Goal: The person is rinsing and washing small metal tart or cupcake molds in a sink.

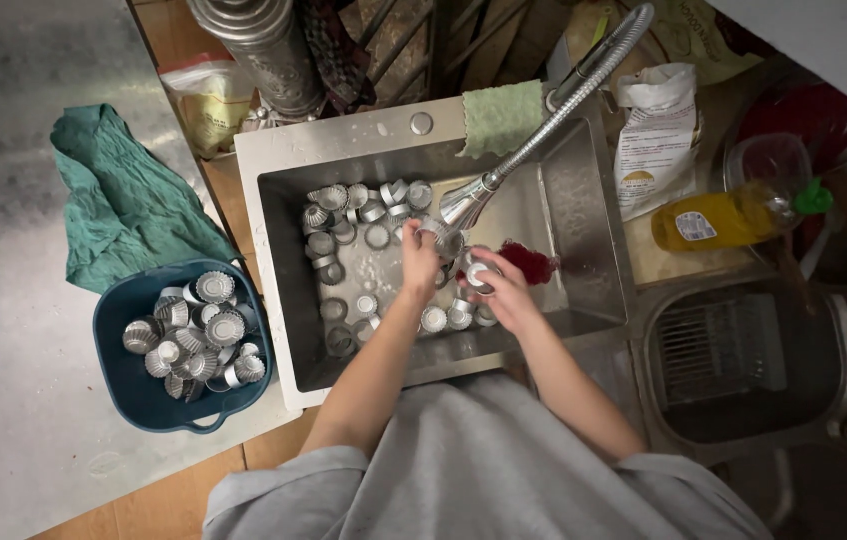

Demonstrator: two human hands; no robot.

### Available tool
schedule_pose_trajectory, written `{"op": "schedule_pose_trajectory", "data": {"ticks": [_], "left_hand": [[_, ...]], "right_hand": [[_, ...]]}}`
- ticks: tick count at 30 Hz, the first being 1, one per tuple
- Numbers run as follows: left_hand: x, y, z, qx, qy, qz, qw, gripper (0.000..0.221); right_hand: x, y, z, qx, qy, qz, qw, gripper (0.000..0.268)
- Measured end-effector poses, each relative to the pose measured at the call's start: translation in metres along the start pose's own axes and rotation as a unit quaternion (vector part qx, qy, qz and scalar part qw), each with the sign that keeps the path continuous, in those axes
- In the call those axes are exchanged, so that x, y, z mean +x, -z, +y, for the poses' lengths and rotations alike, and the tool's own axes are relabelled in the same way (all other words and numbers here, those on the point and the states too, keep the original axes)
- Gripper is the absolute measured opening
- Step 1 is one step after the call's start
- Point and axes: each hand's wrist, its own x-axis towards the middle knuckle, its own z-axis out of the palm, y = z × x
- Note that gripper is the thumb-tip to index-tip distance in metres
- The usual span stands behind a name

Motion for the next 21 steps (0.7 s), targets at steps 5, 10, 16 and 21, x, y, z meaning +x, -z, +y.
{"op": "schedule_pose_trajectory", "data": {"ticks": [5,10,16,21], "left_hand": [[0.007,0.001,0.014,-0.078,0.047,0.007,0.996,0.022],[0.019,0.017,0.016,-0.197,0.131,-0.019,0.971,0.024],[0.035,0.036,0.009,-0.321,0.184,-0.036,0.929,0.023],[0.013,0.033,0.042,-0.169,0.147,0.087,0.971,0.023]], "right_hand": [[0.021,-0.017,-0.002,-0.071,0.044,-0.042,0.996,0.047],[0.039,-0.034,-0.012,-0.121,0.029,-0.001,0.992,0.044],[0.061,-0.044,-0.014,-0.022,0.007,0.006,1.0,0.025],[0.096,-0.038,0.011,0.036,0.058,-0.069,0.995,0.022]]}}
